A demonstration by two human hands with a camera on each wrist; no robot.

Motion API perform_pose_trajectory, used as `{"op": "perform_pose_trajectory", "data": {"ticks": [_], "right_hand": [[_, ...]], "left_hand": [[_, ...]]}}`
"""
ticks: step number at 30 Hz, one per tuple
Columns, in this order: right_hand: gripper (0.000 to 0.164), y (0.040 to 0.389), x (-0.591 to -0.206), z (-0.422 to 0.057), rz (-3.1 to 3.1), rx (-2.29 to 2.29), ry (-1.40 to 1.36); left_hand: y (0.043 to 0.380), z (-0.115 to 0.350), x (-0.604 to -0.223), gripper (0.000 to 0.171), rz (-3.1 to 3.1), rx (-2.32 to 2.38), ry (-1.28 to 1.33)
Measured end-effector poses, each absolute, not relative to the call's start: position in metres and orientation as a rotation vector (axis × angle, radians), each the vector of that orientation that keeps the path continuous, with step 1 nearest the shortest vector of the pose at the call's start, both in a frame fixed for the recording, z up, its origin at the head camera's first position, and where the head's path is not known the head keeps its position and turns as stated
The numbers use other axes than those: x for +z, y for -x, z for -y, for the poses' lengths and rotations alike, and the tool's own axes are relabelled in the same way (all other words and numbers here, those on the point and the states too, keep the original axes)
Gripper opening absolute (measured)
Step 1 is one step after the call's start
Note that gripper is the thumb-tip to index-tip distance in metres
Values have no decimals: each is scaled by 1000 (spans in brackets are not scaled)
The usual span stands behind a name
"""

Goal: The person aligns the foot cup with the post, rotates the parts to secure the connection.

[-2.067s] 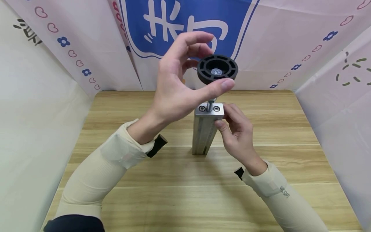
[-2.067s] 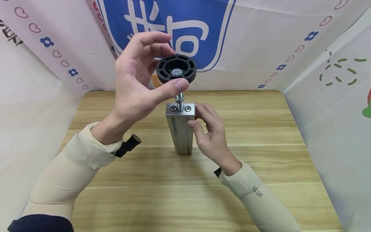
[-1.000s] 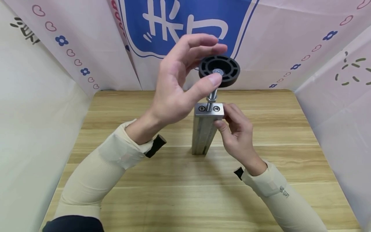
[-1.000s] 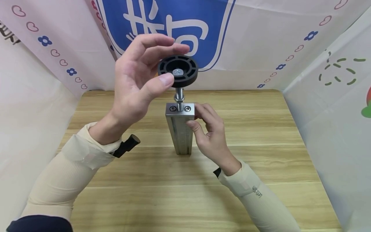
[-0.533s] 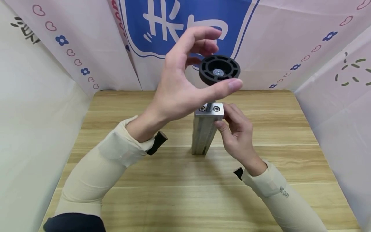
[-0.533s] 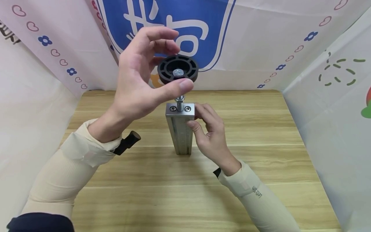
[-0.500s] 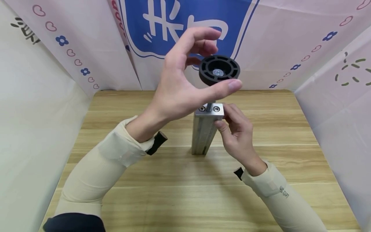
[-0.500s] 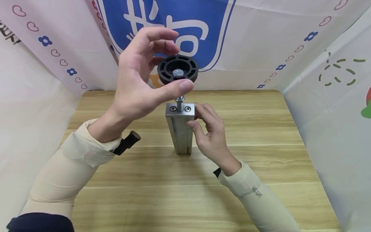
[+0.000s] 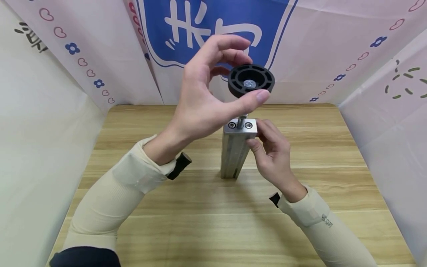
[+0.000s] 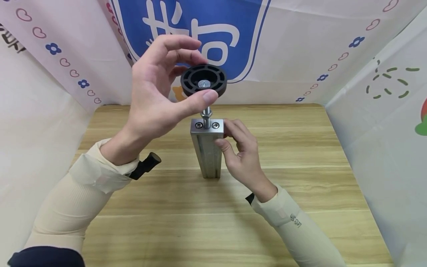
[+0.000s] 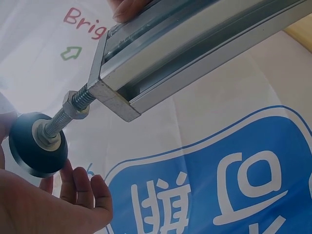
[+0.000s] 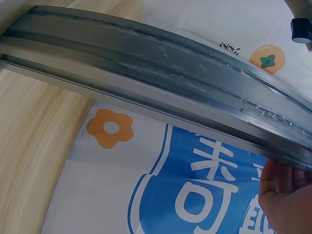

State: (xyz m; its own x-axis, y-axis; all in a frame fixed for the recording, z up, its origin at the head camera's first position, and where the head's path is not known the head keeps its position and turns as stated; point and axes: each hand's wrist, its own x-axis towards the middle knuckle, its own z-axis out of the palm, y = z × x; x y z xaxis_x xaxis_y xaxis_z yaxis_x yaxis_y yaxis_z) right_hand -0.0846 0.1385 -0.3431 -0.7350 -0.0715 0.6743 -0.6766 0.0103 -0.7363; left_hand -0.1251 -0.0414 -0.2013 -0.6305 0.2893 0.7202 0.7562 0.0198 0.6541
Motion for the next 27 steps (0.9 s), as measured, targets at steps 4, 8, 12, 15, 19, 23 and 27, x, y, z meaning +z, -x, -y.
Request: {"op": "perform_pose_trajectory", "data": {"ticks": [4,8,12,15,19,23,27], "right_hand": [[57,85,-343,-138,1836,1774,-770],[57,86,-344,-138,1820,1788,-780],[58,86,-344,-138,1810,1790,-794],[58,86,-345,-138,1817,1784,-797],[58,86,-344,-138,1824,1789,-780],[57,85,-344,-138,1820,1794,-775],[58,85,-344,-138,1829,1788,-774]], "left_hand": [[125,40,-203,62,1899,-1683,1079],[125,40,-205,59,1866,-1709,1110],[125,40,-206,58,1854,-1729,1146],[125,39,-205,56,1860,-1738,1163],[125,40,-205,55,1862,-1739,1176],[125,39,-205,57,1860,-1723,1162],[124,40,-204,64,1918,-1668,1107]]}}
